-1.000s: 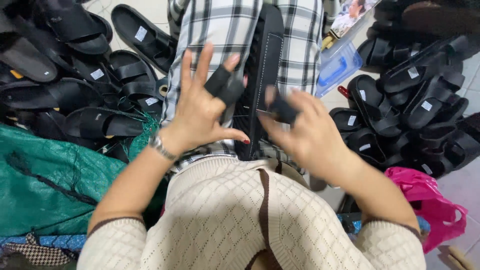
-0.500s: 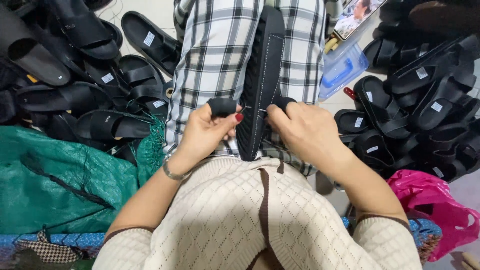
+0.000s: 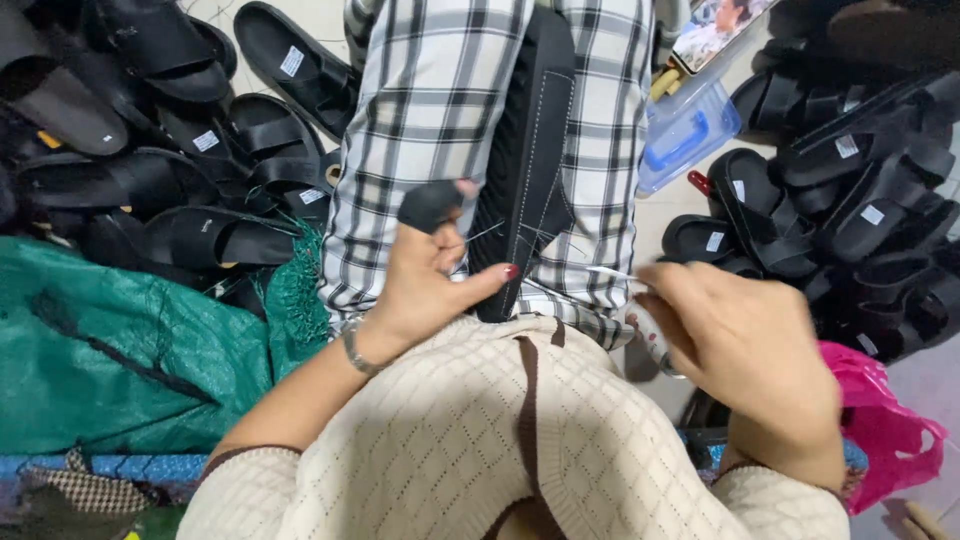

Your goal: Hand-sewing the components of black sandals using a needle and thread while sitting on the floor.

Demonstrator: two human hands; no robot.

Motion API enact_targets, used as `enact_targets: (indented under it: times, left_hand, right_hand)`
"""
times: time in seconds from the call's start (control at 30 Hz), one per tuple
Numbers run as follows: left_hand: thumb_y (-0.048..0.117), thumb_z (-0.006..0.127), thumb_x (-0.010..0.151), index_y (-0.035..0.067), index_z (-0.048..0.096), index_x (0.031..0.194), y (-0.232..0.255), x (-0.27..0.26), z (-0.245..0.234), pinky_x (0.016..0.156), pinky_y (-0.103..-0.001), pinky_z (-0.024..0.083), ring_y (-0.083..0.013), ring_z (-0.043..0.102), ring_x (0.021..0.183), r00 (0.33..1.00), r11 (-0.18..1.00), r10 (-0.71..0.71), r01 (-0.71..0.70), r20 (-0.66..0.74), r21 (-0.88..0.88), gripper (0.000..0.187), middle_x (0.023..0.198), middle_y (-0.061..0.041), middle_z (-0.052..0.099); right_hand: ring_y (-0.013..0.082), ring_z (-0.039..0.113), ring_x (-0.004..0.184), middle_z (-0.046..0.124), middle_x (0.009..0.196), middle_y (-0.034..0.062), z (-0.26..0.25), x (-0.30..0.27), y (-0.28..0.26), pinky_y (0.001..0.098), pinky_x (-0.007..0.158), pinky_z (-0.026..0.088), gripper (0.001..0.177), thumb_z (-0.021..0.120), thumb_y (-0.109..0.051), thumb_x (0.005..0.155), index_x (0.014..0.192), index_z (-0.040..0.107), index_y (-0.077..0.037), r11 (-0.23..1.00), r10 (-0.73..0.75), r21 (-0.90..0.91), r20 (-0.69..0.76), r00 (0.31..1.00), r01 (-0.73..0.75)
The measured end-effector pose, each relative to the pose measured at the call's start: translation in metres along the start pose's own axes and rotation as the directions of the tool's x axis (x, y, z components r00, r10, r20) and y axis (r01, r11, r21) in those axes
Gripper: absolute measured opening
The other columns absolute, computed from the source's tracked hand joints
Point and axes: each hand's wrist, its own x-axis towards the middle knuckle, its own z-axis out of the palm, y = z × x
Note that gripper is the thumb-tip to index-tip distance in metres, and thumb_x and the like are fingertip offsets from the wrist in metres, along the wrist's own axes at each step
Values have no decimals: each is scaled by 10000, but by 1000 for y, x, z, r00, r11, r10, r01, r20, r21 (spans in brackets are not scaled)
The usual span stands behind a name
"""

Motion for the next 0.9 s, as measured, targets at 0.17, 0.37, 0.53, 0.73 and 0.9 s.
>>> enact_targets:
  times: [0.17,0.37,0.53,0.73,0.9]
  left_hand:
    - [-15,892,689,85,307,1501,-4,-5,-31,605,-141,381,-44,395,722,998,926,-41,57,50,-372,1006,1267,-47,457]
    - [454,992,615,41,604,943,13,7,-9,622,-406,490,-295,568,621,979,980,137,-156,153,120,655,757,-30,394]
    - [408,1008,580,67,606,1315,-25,16,13,796,-340,524,-272,595,811,959,963,253,-262,126,59,905,931,-38,491]
    - [342,997,634,126,516,1485,-28,12,9,771,-405,577,-306,677,842,956,964,265,-265,128,-19,1000,1052,-107,515]
    - [277,912,779,166,708,1299,-18,11,-6,587,-308,532,-219,611,594,971,977,214,-213,103,-26,570,674,-23,493]
  right_hand:
    - [131,459,639,594,837,63,63,25,-17,263,570,398,574,956,-155,703,1172,677,21,701,305,713,-307,902,6]
    - [255,713,907,698,1050,93,111,47,-35,328,825,564,86,787,-110,889,966,809,-142,607,284,764,-466,838,218]
    - [190,635,763,686,860,92,131,41,4,310,777,515,145,800,-111,878,752,727,-100,367,291,906,-327,899,211]
    - [130,487,480,589,592,64,84,56,27,283,510,420,137,721,-113,804,680,726,-56,108,-53,957,-265,963,269]
    - [512,671,678,692,678,269,22,66,11,548,639,506,219,672,-65,773,976,746,-32,718,-9,687,169,985,-111]
